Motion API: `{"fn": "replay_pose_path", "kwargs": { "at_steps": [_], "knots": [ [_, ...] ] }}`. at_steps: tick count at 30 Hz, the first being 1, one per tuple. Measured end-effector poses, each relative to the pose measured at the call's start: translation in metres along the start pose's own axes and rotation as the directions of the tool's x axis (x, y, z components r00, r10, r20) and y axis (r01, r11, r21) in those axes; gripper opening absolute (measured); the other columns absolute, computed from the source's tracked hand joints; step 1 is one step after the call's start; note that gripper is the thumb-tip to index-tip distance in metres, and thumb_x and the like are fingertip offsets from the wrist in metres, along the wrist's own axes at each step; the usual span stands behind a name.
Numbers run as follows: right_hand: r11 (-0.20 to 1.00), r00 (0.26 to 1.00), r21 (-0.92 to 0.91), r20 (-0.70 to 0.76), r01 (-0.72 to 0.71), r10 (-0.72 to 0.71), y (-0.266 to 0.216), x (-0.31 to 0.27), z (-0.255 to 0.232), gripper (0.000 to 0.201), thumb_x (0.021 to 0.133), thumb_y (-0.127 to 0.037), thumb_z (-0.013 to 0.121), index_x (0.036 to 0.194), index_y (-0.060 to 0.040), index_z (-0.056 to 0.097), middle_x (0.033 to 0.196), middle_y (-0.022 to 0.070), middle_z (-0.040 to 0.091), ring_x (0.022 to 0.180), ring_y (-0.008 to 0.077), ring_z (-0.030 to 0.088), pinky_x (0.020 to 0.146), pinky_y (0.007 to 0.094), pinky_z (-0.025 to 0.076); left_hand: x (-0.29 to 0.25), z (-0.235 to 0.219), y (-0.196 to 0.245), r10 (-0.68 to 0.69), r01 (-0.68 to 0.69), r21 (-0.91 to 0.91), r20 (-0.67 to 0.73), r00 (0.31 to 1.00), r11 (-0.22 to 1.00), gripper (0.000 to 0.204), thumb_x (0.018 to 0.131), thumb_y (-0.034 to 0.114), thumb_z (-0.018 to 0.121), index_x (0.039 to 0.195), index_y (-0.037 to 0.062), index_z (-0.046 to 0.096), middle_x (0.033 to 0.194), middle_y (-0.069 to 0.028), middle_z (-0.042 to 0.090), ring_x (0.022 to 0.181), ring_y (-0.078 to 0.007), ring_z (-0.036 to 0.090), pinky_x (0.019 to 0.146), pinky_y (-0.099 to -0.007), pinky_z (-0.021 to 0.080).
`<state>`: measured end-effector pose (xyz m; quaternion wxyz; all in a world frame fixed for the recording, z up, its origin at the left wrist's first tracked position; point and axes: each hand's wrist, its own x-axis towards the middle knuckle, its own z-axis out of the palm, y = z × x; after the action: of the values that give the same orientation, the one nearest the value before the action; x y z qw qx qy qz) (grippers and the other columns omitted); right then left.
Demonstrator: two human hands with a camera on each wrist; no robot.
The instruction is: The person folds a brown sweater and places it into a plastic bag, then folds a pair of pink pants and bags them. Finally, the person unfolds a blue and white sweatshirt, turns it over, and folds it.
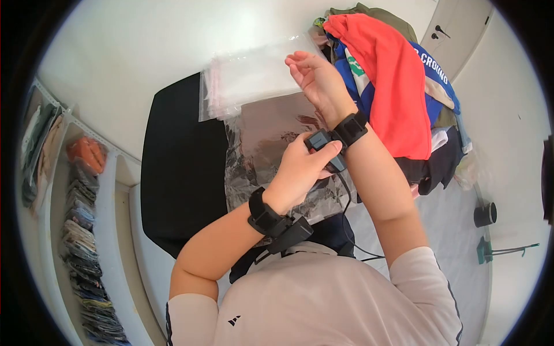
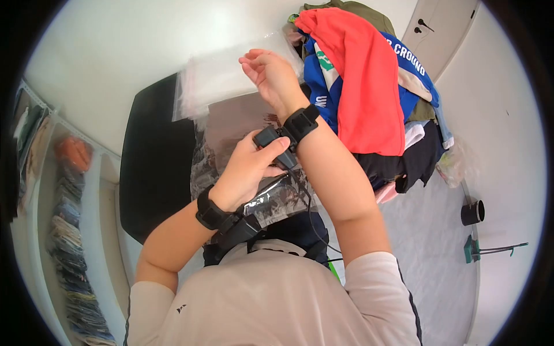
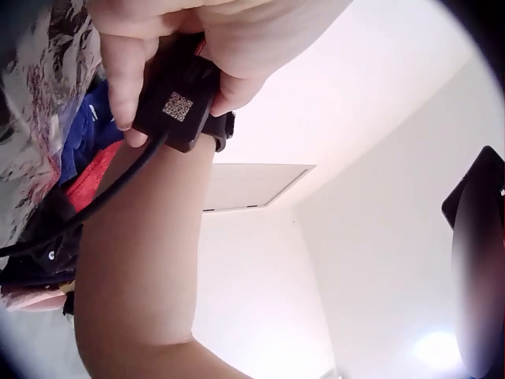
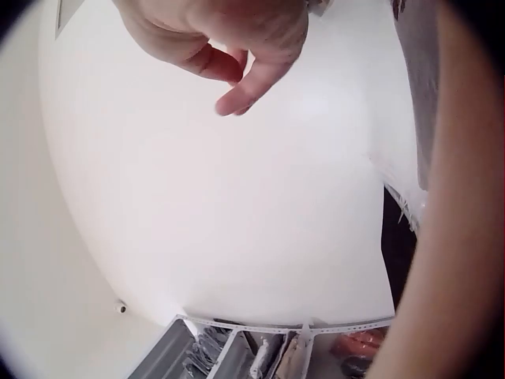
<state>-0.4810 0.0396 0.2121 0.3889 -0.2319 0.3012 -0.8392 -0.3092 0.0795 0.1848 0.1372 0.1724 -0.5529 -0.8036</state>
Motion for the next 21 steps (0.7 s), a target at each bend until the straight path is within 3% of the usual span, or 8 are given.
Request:
{"fn": "replay_pose_path", "kwargs": {
  "at_steps": [3,7,8,10,13,14,16,21],
  "knots": [
    [0.848,0.971,0.477,0.054,-0.231,0.234,0.001,0.005,-0.014,0.026,0.083,0.008,0.046,0.109,0.0079,0.044,0.11,0.0225,0.051,0.089,0.0227,0.06,0.08,0.0259,0.056,-0.003,-0.001,0.003,-0.031,0.032,0.059,-0.012,0.999,0.998,0.035,0.087,0.025,0.066,0.108,-0.0002,0.052,0.094,-0.0036,0.057,0.083,-0.0102,0.06,0.069,-0.0272,0.053],
    [0.854,0.975,0.485,-0.011,-0.189,0.222,0.003,-0.009,-0.011,0.019,0.082,0.008,0.043,0.1,0.008,0.05,0.105,0.0198,0.055,0.083,0.0239,0.062,0.069,0.0292,0.056,-0.01,0.001,0.005,-0.057,0.059,0.147,-0.016,0.998,0.987,0.039,0.087,0.026,0.066,0.11,-0.0011,0.051,0.096,-0.0044,0.057,0.084,-0.0097,0.059,0.069,-0.0271,0.053],
    [0.998,0.995,0.066,-0.099,0.022,-0.015,0.005,-0.018,-0.006,0.018,0.083,0.007,0.043,0.098,0.0068,0.052,0.1,0.0172,0.057,0.08,0.0217,0.062,0.066,0.0286,0.055,-0.013,0.002,0.007,-0.064,0.068,0.21,-0.026,0.998,0.975,0.041,0.087,0.026,0.067,0.112,-0.0017,0.051,0.097,-0.0048,0.057,0.085,-0.0096,0.059,0.07,-0.0274,0.053],
    [0.792,0.919,-0.507,0.003,0.341,-0.394,0.005,-0.031,0.005,0.016,0.084,0.003,0.043,0.091,0.0038,0.058,0.086,0.0105,0.062,0.071,0.0157,0.062,0.063,0.0267,0.051,-0.016,0.002,0.004,-0.05,0.047,0.235,0.004,0.999,0.971,0.043,0.087,0.027,0.066,0.114,-0.0028,0.05,0.098,-0.0052,0.057,0.085,-0.0094,0.059,0.071,-0.0266,0.052],
    [0.814,0.941,-0.476,0.113,0.332,-0.318,-0.014,-0.054,0.002,0.017,0.085,0.001,0.045,0.09,0.0036,0.06,0.084,0.009,0.063,0.068,0.0149,0.062,0.064,0.0251,0.051,-0.029,-0.012,0.003,-0.013,-0.035,0.325,0.145,0.989,0.945,0.052,0.09,0.024,0.063,0.127,-0.0053,0.043,0.108,-0.0109,0.058,0.098,-0.015,0.059,0.085,-0.0293,0.049],
    [0.769,0.945,-0.551,0.17,0.325,-0.278,-0.022,-0.064,-0.009,0.018,0.087,-0.001,0.045,0.092,0.0026,0.062,0.086,0.0077,0.064,0.068,0.0131,0.062,0.063,0.024,0.05,-0.046,-0.02,0.011,0.161,-0.207,0.456,0.139,0.977,0.865,0.052,0.09,0.021,0.062,0.13,-0.0038,0.041,0.115,-0.0126,0.057,0.106,-0.0179,0.056,0.091,-0.0314,0.045],
    [0.295,0.912,-0.878,0.294,0.376,-0.286,-0.038,-0.093,-0.034,0.018,0.086,0.002,0.046,0.094,0.0008,0.063,0.088,0.0067,0.065,0.07,0.0105,0.063,0.065,0.0224,0.049,-0.071,-0.05,0.034,0.337,-0.376,0.702,0.202,0.92,0.605,0.051,0.09,0.014,0.059,0.135,0.0,0.041,0.129,-0.0137,0.052,0.119,-0.0219,0.049,0.101,-0.0344,0.038],
    [-0.023,0.896,-0.899,0.437,0.437,-0.08,-0.048,-0.16,-0.109,0.031,0.076,0.01,0.054,0.104,-0.0003,0.06,0.101,0.0126,0.063,0.092,0.0246,0.063,0.079,0.0307,0.05,-0.104,-0.143,0.037,0.317,-0.203,0.97,0.153,0.936,0.131,0.061,0.077,-0.006,0.057,0.134,0.0093,0.046,0.141,-0.0169,0.04,0.129,-0.0329,0.04,0.105,-0.0376,0.034]
  ]
}}
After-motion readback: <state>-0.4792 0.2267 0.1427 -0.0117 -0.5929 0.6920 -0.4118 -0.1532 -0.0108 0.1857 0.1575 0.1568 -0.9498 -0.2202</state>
